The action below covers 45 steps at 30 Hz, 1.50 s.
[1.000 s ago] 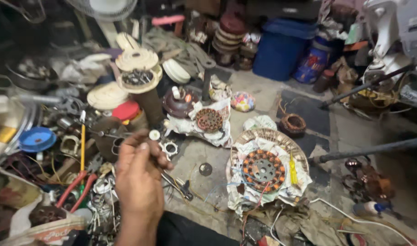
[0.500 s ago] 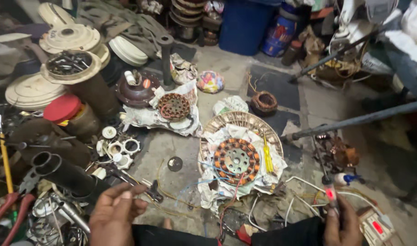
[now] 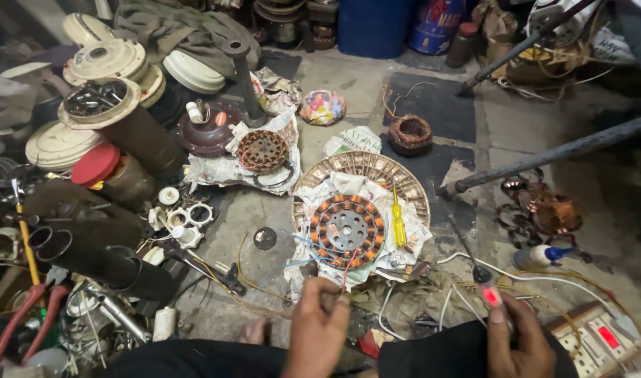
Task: The person is repairing an electrical motor stator. They use a screwdriver to manipulate wires and a multimeter to test connections on the copper windings. The person also uses pliers to cut wires and a soldering iron to make connections.
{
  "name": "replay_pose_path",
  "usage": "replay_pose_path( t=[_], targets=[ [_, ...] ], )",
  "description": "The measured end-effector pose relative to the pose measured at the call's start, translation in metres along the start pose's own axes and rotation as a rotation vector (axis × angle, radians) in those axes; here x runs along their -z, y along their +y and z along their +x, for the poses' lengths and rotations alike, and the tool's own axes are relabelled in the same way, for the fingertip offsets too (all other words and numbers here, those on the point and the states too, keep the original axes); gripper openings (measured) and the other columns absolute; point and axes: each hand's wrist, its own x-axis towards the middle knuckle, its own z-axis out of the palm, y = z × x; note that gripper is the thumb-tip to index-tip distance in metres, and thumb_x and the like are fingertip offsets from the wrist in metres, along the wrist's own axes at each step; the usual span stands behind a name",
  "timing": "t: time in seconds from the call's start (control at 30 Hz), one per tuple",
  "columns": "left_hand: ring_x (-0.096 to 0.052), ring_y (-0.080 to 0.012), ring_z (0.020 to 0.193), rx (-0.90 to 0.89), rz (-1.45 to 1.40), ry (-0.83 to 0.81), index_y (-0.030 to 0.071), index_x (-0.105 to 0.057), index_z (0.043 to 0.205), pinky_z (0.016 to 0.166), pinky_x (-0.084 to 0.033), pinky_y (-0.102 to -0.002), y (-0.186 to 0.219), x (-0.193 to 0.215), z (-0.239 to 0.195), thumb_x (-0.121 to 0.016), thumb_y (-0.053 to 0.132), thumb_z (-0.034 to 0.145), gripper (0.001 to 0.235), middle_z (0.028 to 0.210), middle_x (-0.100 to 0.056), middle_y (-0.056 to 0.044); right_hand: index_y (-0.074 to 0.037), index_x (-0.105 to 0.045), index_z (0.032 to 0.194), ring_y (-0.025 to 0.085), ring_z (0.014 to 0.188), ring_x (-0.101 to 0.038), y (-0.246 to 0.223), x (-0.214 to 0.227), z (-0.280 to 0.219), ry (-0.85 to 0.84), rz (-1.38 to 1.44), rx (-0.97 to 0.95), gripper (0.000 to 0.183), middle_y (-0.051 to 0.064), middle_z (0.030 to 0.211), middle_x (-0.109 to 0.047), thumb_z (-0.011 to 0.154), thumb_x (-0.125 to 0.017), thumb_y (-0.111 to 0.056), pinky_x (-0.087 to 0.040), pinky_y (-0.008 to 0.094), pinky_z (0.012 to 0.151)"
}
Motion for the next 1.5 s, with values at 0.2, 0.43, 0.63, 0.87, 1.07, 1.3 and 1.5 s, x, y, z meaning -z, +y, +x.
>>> replay_pose_path(
  t=[0.2, 0.43, 0.63, 0.87, 1.07, 1.3, 1.5],
  targets=[
    [-0.069, -0.0349, 0.081, -0.127, 0.233, 0.093, 0.005, -0.065, 0.097, 0.07, -0.053, -0.045, 0.02, -0.014, 0.008, -0.077, 0.017, 0.082, 0.023, 0.089, -0.071, -0.015, 0.001, -0.069, 0.128, 0.013, 0.1, -0.066, 0.007, -0.003, 0.0, -0.006, 0.128, -0.052, 0.028, 0.012, 0.106, -0.073, 0.106, -0.066, -0.016, -0.049, 0.025, 0.099],
    [-0.069, -0.0287, 0.076, -0.089, 0.218, 0.085, 0.006, -0.068, 0.091, 0.067, -0.054, -0.039, 0.001, -0.018, 0.025, -0.078, 0.013, 0.08, 0.017, 0.087, -0.071, -0.013, 0.001, -0.069, 0.129, 0.017, 0.107, -0.069, 0.01, -0.009, 0.002, -0.034, 0.002, -0.049, 0.029, 0.016, 0.109, -0.074, 0.105, -0.067, -0.014, -0.051, 0.029, 0.102],
    [-0.064, -0.0143, 0.076, 0.243, -0.334, -0.048, 0.007, -0.065, 0.116, 0.064, -0.054, -0.029, -0.017, 0.004, 0.034, -0.057, -0.001, 0.085, 0.033, 0.091, -0.068, -0.005, 0.003, -0.067, 0.125, 0.018, 0.109, -0.068, 0.069, -0.016, -0.007, -0.023, -0.016, 0.09, 0.026, 0.017, 0.111, -0.072, 0.107, -0.064, -0.015, -0.049, 0.03, 0.108],
    [-0.07, -0.0175, 0.07, 0.147, -0.574, -0.047, -0.004, -0.062, 0.119, 0.061, -0.057, -0.033, -0.027, 0.064, 0.106, -0.057, 0.005, 0.095, 0.026, 0.09, -0.078, -0.018, 0.006, -0.06, 0.137, 0.022, 0.113, -0.066, 0.153, -0.016, 0.045, -0.18, 0.191, 0.08, 0.042, 0.02, 0.119, -0.071, 0.102, -0.05, -0.015, -0.045, 0.034, 0.107],
    [-0.074, -0.0271, 0.074, 0.094, -0.374, 0.088, -0.005, -0.054, 0.123, 0.059, -0.06, -0.04, -0.128, 0.08, 0.201, -0.056, 0.011, 0.097, 0.031, 0.096, -0.076, -0.026, -0.003, -0.063, 0.133, 0.029, 0.116, -0.068, 0.123, -0.017, 0.109, -0.088, -0.178, -0.128, 0.042, 0.019, 0.119, -0.073, 0.097, -0.057, -0.022, -0.048, 0.038, 0.099],
    [-0.073, -0.0309, 0.074, 0.255, -0.43, 0.15, -0.007, -0.048, 0.127, 0.057, -0.06, -0.043, -0.187, 0.058, 0.224, -0.055, 0.016, 0.1, 0.036, 0.096, -0.074, -0.028, -0.009, -0.062, 0.128, 0.032, 0.106, -0.072, 0.175, -0.1, 0.208, -0.477, -0.319, -0.119, 0.039, 0.017, 0.114, -0.073, 0.096, -0.055, -0.03, -0.054, 0.042, 0.092],
    [-0.066, -0.0243, 0.063, 0.258, -0.432, 0.265, -0.003, -0.053, 0.127, 0.054, -0.055, -0.038, -0.134, 0.053, 0.203, -0.052, 0.01, 0.1, 0.029, 0.085, -0.072, -0.021, -0.005, -0.069, 0.113, 0.035, 0.101, -0.07, 0.266, -0.18, 0.224, -0.556, -0.406, -0.149, 0.032, 0.02, 0.106, -0.073, 0.097, -0.059, -0.032, -0.053, 0.044, 0.09]
  ],
)
